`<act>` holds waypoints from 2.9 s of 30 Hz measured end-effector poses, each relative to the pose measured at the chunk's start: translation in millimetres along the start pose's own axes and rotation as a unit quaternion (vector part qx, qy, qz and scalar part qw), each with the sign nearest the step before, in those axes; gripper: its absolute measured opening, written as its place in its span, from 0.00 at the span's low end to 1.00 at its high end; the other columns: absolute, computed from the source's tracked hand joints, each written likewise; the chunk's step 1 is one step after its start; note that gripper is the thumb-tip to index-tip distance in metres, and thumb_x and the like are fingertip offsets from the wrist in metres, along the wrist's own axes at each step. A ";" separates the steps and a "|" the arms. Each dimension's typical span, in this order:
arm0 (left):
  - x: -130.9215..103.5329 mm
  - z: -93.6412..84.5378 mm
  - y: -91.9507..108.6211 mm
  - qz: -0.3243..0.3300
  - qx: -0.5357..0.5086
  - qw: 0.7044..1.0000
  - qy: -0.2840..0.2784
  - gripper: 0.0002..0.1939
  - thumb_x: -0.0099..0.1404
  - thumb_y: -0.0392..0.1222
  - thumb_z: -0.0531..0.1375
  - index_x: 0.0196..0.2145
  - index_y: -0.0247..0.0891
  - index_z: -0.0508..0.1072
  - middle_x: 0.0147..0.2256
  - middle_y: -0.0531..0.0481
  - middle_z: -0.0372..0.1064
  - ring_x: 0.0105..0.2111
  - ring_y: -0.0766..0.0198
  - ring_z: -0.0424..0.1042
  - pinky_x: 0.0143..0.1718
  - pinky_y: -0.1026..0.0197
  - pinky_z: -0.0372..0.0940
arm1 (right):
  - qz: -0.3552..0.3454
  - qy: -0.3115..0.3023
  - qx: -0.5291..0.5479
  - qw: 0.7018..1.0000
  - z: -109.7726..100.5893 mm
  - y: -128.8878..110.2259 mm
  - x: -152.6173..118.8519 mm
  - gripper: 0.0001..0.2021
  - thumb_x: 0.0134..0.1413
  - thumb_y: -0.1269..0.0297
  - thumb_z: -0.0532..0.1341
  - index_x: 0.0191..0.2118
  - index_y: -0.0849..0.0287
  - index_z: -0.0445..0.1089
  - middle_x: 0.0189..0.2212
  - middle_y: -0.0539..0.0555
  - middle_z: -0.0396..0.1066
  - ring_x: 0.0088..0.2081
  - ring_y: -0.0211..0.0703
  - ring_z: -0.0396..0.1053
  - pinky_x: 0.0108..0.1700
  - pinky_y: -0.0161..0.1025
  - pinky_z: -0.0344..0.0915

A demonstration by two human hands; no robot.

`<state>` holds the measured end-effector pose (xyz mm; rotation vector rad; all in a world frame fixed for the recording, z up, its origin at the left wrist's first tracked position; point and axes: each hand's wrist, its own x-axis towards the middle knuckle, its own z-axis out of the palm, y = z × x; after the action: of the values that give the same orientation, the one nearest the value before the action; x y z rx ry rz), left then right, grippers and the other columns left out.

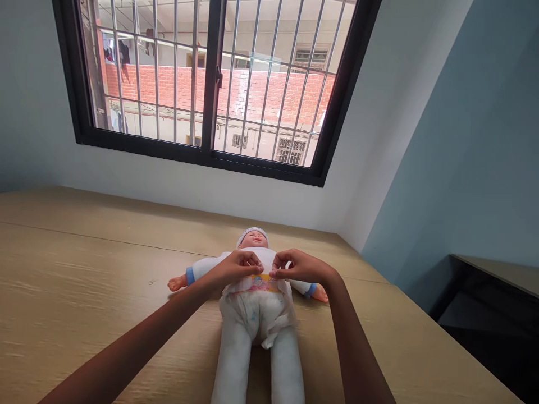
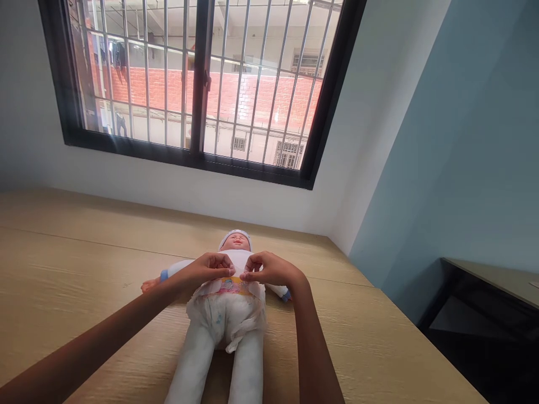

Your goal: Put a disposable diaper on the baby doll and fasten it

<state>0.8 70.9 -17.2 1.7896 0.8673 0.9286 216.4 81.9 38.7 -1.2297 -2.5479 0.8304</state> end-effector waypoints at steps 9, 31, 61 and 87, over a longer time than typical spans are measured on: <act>-4.0 0.3 8.9 -0.006 -0.014 1.000 -0.002 0.15 0.55 0.52 0.61 0.28 0.35 0.71 0.25 0.54 0.60 0.26 0.68 0.57 0.26 0.65 0.51 | -0.018 0.005 0.007 1.000 -2.2 3.7 -1.6 0.18 0.51 0.47 0.59 0.34 0.60 0.70 0.29 0.51 0.68 0.31 0.39 0.63 0.31 0.34 0.59; -10.4 1.2 24.1 -0.052 -0.020 0.998 -0.010 0.16 0.52 0.54 0.62 0.27 0.37 0.70 0.24 0.54 0.59 0.24 0.68 0.56 0.24 0.66 0.53 | 0.001 0.041 0.007 0.999 -4.4 -4.3 -6.4 0.06 0.47 0.63 0.59 0.31 0.58 0.69 0.29 0.49 0.69 0.32 0.39 0.65 0.32 0.33 0.59; -7.6 4.0 14.8 -0.066 -0.062 0.996 0.007 0.17 0.51 0.53 0.63 0.28 0.35 0.70 0.26 0.55 0.60 0.27 0.68 0.57 0.28 0.65 0.54 | 0.051 0.069 -0.004 0.996 -13.8 23.1 -11.9 0.12 0.50 0.56 0.59 0.33 0.59 0.71 0.33 0.52 0.71 0.36 0.41 0.67 0.37 0.36 0.62; -0.1 2.8 -1.6 0.010 0.245 0.962 0.121 0.05 0.52 0.40 0.56 0.27 0.39 0.62 0.27 0.55 0.62 0.28 0.64 0.62 0.29 0.62 0.56 | 0.145 0.135 -0.094 0.976 13.0 26.6 14.6 0.02 0.50 0.71 0.58 0.32 0.60 0.67 0.34 0.54 0.72 0.34 0.40 0.67 0.31 0.33 0.58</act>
<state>2.9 70.2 -19.6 2.1309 1.3267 1.0221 219.5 101.1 12.1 -1.6751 -2.3011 0.4365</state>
